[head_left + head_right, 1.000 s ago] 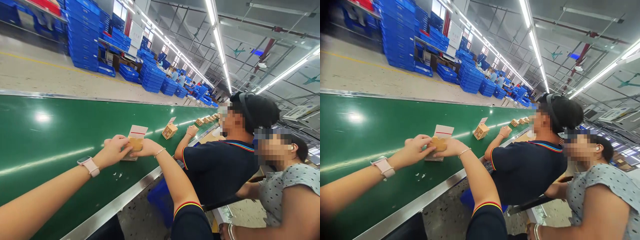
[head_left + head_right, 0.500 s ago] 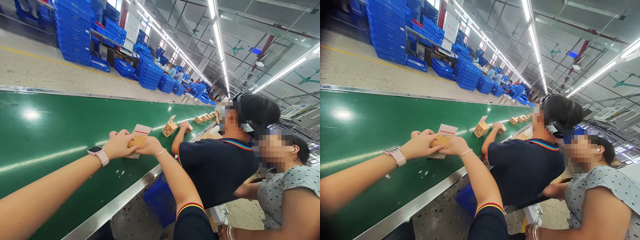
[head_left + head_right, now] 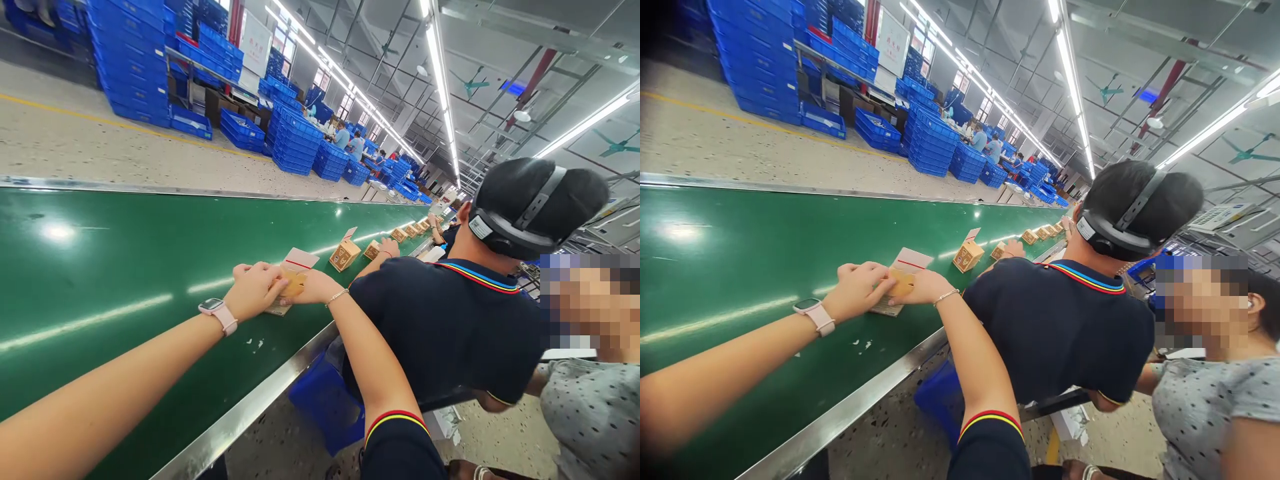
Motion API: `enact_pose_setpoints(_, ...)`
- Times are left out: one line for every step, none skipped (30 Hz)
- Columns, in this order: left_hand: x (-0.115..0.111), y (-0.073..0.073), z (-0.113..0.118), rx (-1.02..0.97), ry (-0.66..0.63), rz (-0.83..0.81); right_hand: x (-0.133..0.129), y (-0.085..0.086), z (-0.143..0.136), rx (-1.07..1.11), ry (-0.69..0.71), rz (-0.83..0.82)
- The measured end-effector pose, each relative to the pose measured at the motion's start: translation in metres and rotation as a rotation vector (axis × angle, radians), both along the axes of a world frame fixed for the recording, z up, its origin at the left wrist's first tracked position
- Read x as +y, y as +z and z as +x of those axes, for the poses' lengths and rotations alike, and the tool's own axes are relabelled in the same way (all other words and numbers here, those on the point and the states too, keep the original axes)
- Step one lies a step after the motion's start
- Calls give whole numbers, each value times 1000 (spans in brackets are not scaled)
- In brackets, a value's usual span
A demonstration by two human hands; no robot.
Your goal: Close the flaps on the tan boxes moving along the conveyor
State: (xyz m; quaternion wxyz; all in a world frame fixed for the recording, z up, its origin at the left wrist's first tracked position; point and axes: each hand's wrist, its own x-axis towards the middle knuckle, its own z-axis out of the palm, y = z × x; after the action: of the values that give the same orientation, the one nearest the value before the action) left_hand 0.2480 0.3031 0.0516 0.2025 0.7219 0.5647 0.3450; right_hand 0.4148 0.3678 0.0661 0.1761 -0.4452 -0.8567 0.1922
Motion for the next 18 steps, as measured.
enact_pose_setpoints(2, 2, 3, 2, 16, -23, -1, -1, 3, 46, -18, -36)
enact_pose_setpoints(4, 4, 6, 0, 35, -47, -3, -2, 6, 104, -51, -64)
enact_pose_setpoints(6, 6, 10, -11, 56, -74, -6, -3, 10, 174, -101, -81)
enact_pose_setpoints(8, 8, 13, -25, 76, -102, -9, -6, 13, 253, -165, -84)
enact_pose_setpoints(11, 11, 17, -44, 91, -129, -12, -9, 15, 336, -241, -75)
enact_pose_setpoints(13, 13, 21, -65, 101, -153, -16, -14, 17, 420, -324, -60)
enact_pose_setpoints(14, 15, 25, -90, 106, -173, -19, -19, 17, 500, -411, -45)
enact_pose_setpoints(16, 17, 29, -119, 111, -190, -21, -25, 16, 575, -496, -36)
enact_pose_setpoints(19, 19, 33, -151, 120, -207, -23, -32, 15, 646, -573, -42)
enact_pose_setpoints(21, 20, 36, -188, 134, -229, -23, -38, 13, 714, -637, -67)
enact_pose_setpoints(24, 22, 38, -228, 146, -260, -23, -43, 10, 779, -684, -111)
enact_pose_setpoints(28, 23, 40, -272, 153, -303, -22, -48, 8, 840, -714, -168)
enact_pose_setpoints(33, 23, 40, -322, 146, -360, -21, -51, 6, 896, -730, -230)
enact_pose_setpoints(38, 23, 40, -374, 125, -427, -20, -52, 6, 947, -738, -289)
enact_pose_setpoints(42, 22, 40, -429, 90, -498, -19, -52, 6, 994, -742, -337)
enact_pose_setpoints(47, 22, 39, -482, 53, -563, -19, -52, 7, 1037, -747, -373)
enact_pose_setpoints(51, 21, 39, -531, 21, -615, -19, -50, 9, 1077, -750, -399)
enact_pose_setpoints(55, 19, 39, -573, 2, -649, -19, -49, 11, 1114, -750, -416)
